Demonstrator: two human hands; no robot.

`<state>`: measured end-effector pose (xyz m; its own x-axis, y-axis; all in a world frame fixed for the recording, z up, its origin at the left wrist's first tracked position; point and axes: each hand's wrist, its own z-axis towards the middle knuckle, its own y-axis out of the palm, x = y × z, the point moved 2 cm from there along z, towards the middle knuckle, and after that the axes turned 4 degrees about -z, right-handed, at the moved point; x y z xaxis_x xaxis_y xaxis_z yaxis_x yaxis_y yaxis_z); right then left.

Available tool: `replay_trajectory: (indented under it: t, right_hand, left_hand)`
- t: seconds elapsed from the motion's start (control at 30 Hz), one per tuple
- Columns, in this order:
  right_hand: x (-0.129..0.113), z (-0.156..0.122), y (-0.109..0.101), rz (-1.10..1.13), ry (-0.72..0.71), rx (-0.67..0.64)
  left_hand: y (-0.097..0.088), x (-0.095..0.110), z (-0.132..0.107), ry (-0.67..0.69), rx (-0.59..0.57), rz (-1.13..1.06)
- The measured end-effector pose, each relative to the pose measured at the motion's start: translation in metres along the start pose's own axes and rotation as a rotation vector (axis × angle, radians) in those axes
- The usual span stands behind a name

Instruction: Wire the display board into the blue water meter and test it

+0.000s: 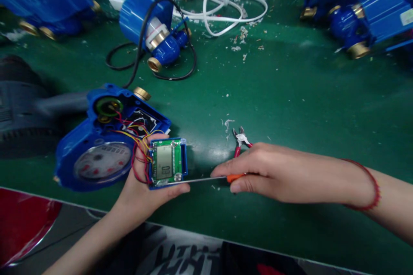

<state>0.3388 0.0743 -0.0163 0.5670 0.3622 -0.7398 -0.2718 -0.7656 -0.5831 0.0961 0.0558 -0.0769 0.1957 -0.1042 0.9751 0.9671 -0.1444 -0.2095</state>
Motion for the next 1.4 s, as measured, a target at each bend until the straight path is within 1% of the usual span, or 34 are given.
replay_trajectory:
  t: [0.07, 0.17, 0.27, 0.37, 0.47, 0.53, 0.73, 0.83, 0.97, 1.13, 1.27, 1.4]
  right_hand:
    - [-0.014, -0.007, -0.002, -0.283, -0.054, 0.110]
    - [-0.026, -0.018, 0.004, -0.568, -0.108, 0.195]
    - [-0.027, -0.024, 0.016, -0.781, -0.185, 0.215]
    - [-0.025, -0.025, 0.024, -0.973, -0.221, 0.295]
    - [-0.025, -0.023, 0.026, -1.036, -0.232, 0.379]
    - [-0.025, -0.021, 0.026, -1.015, -0.245, 0.388]
    - [-0.017, -0.010, 0.028, -0.931, -0.294, 0.347]
    - [-0.011, -0.007, 0.032, -0.849, -0.270, 0.339]
    - [-0.006, -0.007, 0.037, -0.680, -0.236, 0.309]
    - [-0.004, -0.007, 0.039, -0.465, -0.171, 0.303]
    - [0.001, -0.005, 0.038, -0.210, -0.136, 0.257]
    - [0.008, -0.001, 0.034, 0.006, -0.134, 0.244]
  left_hand:
    - [0.000, 0.001, -0.001, -0.033, -0.011, -0.027]
    - [-0.003, 0.002, -0.001, -0.098, -0.071, -0.078]
    - [-0.008, 0.003, 0.001, -0.126, -0.094, -0.078]
    - [-0.014, 0.003, 0.006, -0.104, -0.099, -0.047]
    - [-0.018, 0.005, 0.011, -0.071, -0.152, -0.117]
    - [-0.019, 0.005, 0.013, -0.060, -0.160, -0.128]
    - [-0.017, -0.002, 0.011, -0.058, -0.103, -0.018]
    - [-0.016, -0.002, 0.010, -0.060, -0.096, 0.003]
    - [-0.015, -0.003, 0.010, -0.060, -0.077, 0.014]
    - [-0.013, -0.005, 0.011, -0.005, -0.074, -0.006]
    - [-0.013, -0.004, 0.012, 0.006, -0.073, 0.017]
    - [-0.014, -0.002, 0.013, -0.002, -0.070, 0.042]
